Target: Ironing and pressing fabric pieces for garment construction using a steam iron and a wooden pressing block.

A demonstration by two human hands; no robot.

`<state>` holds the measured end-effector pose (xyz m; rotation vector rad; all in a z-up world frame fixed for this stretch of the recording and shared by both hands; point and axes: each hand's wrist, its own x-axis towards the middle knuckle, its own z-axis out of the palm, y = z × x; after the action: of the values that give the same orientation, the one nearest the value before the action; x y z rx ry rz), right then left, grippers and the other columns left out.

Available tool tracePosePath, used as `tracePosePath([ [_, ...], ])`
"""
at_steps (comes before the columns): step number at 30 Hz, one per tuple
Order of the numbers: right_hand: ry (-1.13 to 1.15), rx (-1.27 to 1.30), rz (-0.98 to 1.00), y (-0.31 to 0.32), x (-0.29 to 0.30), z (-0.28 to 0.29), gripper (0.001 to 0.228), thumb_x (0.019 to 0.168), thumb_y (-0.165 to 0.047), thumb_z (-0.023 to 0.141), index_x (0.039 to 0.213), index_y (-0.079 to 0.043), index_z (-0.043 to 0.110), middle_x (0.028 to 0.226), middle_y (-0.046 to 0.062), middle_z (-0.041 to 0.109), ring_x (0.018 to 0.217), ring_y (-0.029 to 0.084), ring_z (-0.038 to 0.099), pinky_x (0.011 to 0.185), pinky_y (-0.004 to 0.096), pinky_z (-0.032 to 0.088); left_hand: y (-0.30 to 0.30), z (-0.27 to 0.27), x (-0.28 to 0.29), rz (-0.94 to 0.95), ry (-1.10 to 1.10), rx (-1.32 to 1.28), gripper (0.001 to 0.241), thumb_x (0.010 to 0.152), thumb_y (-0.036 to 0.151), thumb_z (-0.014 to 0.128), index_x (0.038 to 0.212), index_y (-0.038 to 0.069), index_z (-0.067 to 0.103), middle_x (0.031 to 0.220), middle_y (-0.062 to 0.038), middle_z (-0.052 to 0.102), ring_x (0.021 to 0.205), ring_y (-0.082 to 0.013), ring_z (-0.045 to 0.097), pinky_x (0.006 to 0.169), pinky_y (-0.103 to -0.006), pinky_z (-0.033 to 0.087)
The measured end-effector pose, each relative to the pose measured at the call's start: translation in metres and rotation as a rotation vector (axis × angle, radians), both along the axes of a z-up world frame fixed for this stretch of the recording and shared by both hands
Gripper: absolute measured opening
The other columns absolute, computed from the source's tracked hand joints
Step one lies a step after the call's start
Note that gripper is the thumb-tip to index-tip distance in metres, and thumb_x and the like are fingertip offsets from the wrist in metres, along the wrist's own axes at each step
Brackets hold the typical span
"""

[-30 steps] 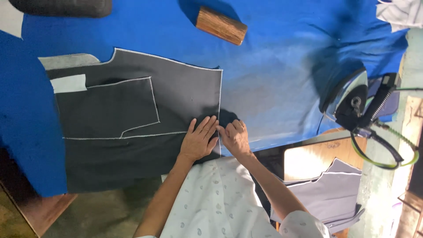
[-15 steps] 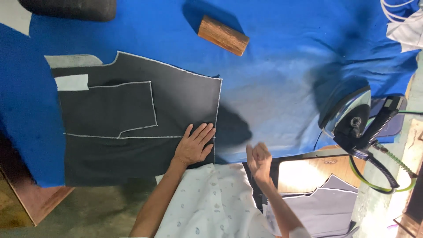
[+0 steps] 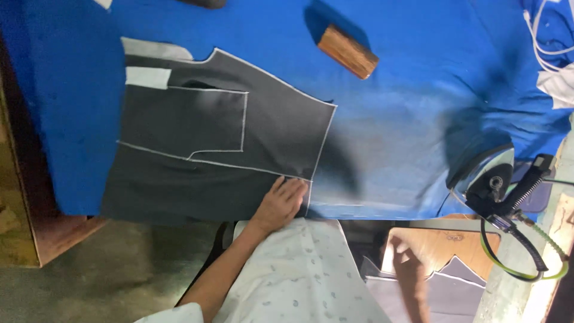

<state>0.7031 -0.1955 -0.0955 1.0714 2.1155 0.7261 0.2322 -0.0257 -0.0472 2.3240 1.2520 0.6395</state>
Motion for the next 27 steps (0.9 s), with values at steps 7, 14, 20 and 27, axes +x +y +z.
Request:
tracePosePath([
  [7, 0.795, 0.5, -0.758, 0.217, 0.025, 0.151, 0.076, 0.106, -0.032, 0.083, 0.16, 0.011, 0.05, 0.146, 0.038, 0.022, 0.132, 0.061, 0.039, 0.094, 0.075, 0.042, 0.028, 0.014, -0.077, 0.651, 0.005, 0.183, 0.013, 0.103, 0.01, 0.057, 0.106, 0.004, 0.068, 0.082, -0.008, 0.064, 0.073, -0.0309, 0.06, 0.07, -0.0442, 0.043],
  [14, 0.629, 0.003, -1.207, 0.262, 0.159, 0.1, 0.103, 0.126, -0.075, 0.041, 0.106, 0.019, 0.08, 0.093, 0.05, 0.072, 0.091, 0.067, 0.066, 0.078, 0.064, 0.05, 0.081, -0.036, -0.106, 0.704, 0.51, 0.072, 0.027, 0.088, 0.034, 0.073, 0.094, 0.013, 0.057, 0.082, -0.003, 0.058, 0.064, -0.0207, 0.056, 0.056, -0.0364, 0.043],
  [20, 1.524, 0.145, -1.489, 0.296, 0.14, 0.086, 0.065, 0.125, -0.062, 0.068, 0.101, -0.002, 0.06, 0.09, 0.011, 0.062, 0.074, 0.019, 0.062, 0.061, 0.035, 0.055, 0.11, -0.029, -0.167, 1.008, 0.189, -0.179, 0.003, 0.085, 0.02, 0.063, 0.086, 0.017, 0.062, 0.073, -0.002, 0.067, 0.065, -0.0296, 0.068, 0.056, -0.0447, 0.05],
  [27, 0.685, 0.042, -1.038, 0.318, 0.196, 0.018, 0.05, 0.13, -0.064, 0.04, 0.141, -0.021, 0.063, 0.067, 0.017, 0.074, 0.063, 0.041, 0.078, 0.042, 0.043, 0.052, 0.061, 0.004, -0.162, 0.721, 0.335, -0.04, 0.019, 0.095, 0.033, 0.061, 0.093, 0.014, 0.056, 0.087, -0.01, 0.063, 0.078, -0.0353, 0.062, 0.062, -0.0499, 0.048],
])
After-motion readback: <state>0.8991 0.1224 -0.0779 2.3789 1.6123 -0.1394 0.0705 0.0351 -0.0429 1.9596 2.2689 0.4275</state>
